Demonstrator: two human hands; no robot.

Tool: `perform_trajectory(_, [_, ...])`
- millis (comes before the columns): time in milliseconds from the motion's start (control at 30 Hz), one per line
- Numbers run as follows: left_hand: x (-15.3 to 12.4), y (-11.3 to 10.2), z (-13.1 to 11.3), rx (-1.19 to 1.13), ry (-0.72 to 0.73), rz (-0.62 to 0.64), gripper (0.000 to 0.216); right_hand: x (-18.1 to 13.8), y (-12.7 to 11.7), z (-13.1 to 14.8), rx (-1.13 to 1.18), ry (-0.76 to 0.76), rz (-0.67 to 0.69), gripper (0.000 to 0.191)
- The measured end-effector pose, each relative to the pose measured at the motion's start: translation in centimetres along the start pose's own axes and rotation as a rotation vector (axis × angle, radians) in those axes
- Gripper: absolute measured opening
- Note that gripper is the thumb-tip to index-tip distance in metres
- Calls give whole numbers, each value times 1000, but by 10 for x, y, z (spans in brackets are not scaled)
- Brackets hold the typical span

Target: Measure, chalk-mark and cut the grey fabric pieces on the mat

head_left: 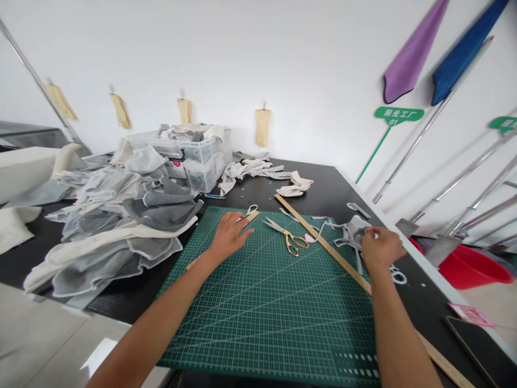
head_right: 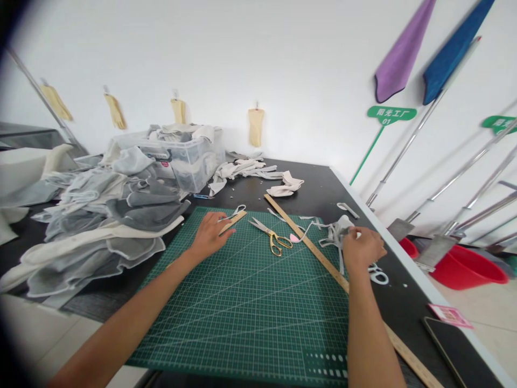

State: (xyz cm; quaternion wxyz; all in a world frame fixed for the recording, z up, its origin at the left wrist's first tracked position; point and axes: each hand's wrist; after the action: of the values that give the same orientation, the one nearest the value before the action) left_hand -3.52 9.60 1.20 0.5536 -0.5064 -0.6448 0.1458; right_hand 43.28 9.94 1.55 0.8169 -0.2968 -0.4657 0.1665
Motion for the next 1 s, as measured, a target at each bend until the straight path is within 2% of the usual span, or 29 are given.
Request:
perform_trajectory(200, [-7,5,-14,-146,117,55,24,8,0,8,201,54,-181,36])
perform_trajectory(267, [-9,5,-19,-181,142,69,24,5,-5,18,268,-17,-217,34])
perform_trajectory(333, [-10,6,-22,-221,146,80,25,0,-13,33,376,-218,-261,31])
perform_trajectory(433, [-12,8,-27,-325,104,117,29,-18,-27,68,482,-532,-177,22])
perform_trajectory(500, [-14,12,-30,-419,41,153,39,-38,-36,97,612,-645,-84,15])
perform_trajectory(567, [-17,16,-34,-493,-26,166,63,-64,-48,127,795,-694,37,10])
perform_trajectory(633, [-19,18,-35,-517,-43,134,94,-91,-60,154,1008,-646,162,10])
perform_trajectory(700, [-19,18,-35,-504,12,70,109,-116,-72,173,1201,-522,330,12])
perform_trajectory(733, [-19,16,-35,-495,47,41,104,-125,-77,180,1288,-452,422,14])
perform_trajectory(800, [-18,11,-35,-498,88,31,71,-137,-81,188,1361,-346,591,19])
perform_trajectory(867, [-17,6,-37,-545,49,105,33,-139,-79,191,1389,-188,657,26])
perform_trajectory(900, [-17,4,-39,-589,-8,155,22,-139,-75,191,1419,-97,656,30])
perform_trajectory(933, [-17,3,-43,-648,-85,201,18,-137,-70,191,1463,-11,650,34])
perform_trajectory(1000, [-17,3,-52,-813,-286,264,27,-135,-60,189,1558,95,662,43])
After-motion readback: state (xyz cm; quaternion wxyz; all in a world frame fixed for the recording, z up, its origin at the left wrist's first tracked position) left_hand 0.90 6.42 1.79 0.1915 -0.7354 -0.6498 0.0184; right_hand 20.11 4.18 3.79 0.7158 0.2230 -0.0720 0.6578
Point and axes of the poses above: each hand's wrist, its own x-axis towards the middle knuckle, its own y-axis out of the palm, z = x × y, and after that the axes turned 9 degrees about -y, right-handed
